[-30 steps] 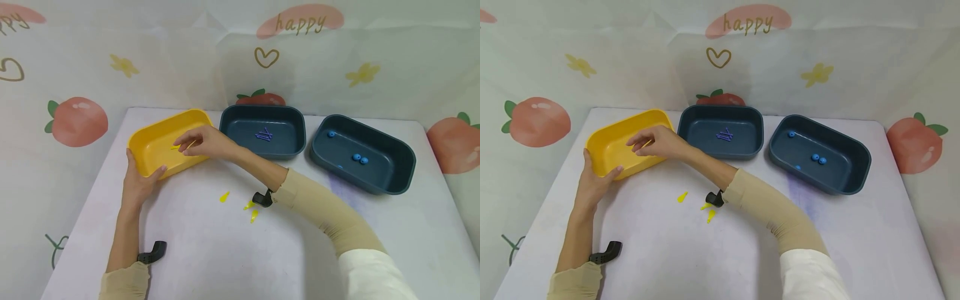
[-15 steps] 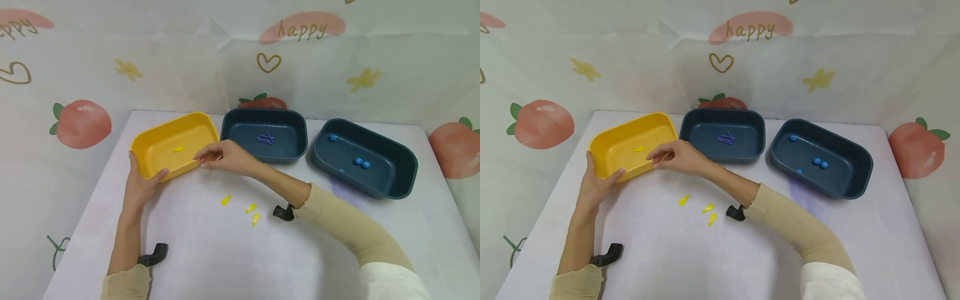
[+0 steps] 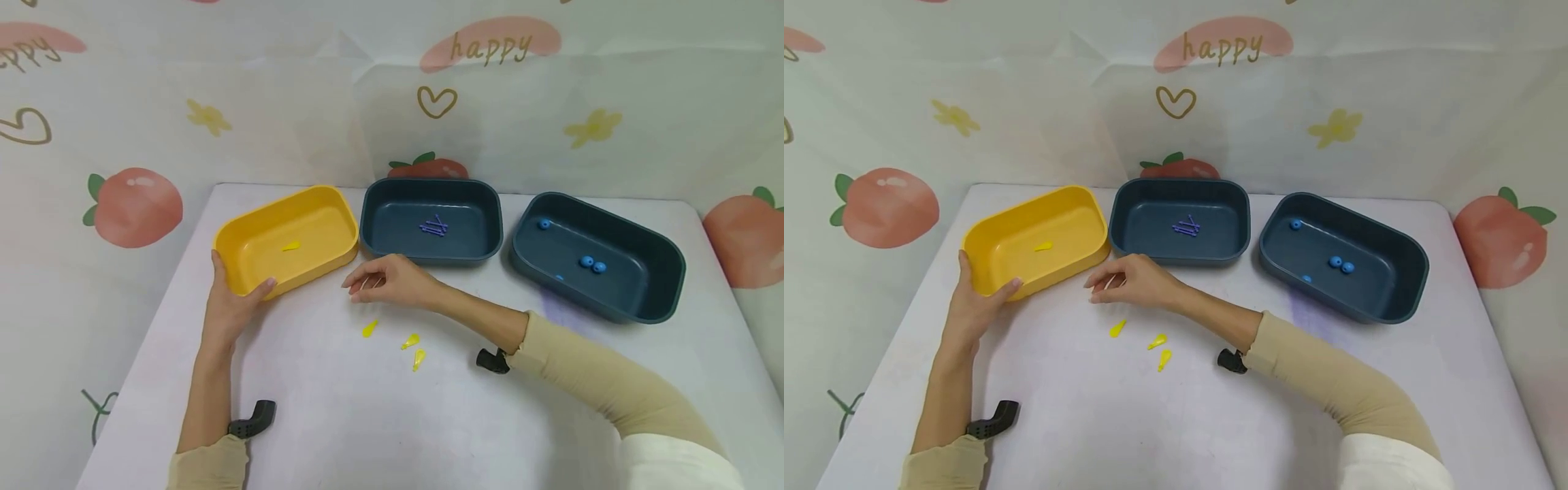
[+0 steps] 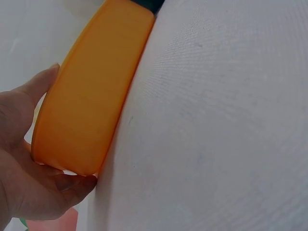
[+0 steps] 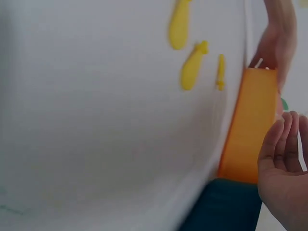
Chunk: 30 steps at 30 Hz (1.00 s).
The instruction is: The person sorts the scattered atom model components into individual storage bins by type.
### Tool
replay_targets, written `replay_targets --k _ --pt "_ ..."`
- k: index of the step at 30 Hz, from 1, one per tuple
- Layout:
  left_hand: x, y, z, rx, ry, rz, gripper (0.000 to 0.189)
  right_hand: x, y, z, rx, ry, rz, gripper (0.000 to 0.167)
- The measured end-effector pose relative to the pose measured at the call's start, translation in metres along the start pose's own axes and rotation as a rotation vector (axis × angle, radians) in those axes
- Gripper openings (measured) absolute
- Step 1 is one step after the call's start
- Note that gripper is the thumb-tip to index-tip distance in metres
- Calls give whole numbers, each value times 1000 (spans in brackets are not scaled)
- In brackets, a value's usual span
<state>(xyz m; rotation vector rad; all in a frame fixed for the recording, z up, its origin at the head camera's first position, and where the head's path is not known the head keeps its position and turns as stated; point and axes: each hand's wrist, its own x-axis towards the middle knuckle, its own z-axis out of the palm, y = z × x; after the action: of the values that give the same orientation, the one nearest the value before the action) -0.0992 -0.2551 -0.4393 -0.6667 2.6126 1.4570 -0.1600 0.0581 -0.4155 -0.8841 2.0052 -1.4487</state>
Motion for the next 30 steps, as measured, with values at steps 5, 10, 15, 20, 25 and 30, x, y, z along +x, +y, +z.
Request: replay_targets --k 5,10,15,20,25,30 --pt "1 0 1 6 -2 -7 119 -7 9 1 -46 -11 21 25" --pt "0 2 2 -1 -7 0 117 -11 15 4 -109 -3 33 21" --pt "0 3 2 7 -2 2 117 -15 21 7 -144 -13 48 18" --pt "1 4 3 17 4 -15 117 -19 25 7 -201 1 48 16" --pt "2 5 3 21 2 -26 116 -22 27 9 -236 13 51 15" --pt "1 3 2 42 6 -27 115 -22 32 14 -250 -3 60 15"
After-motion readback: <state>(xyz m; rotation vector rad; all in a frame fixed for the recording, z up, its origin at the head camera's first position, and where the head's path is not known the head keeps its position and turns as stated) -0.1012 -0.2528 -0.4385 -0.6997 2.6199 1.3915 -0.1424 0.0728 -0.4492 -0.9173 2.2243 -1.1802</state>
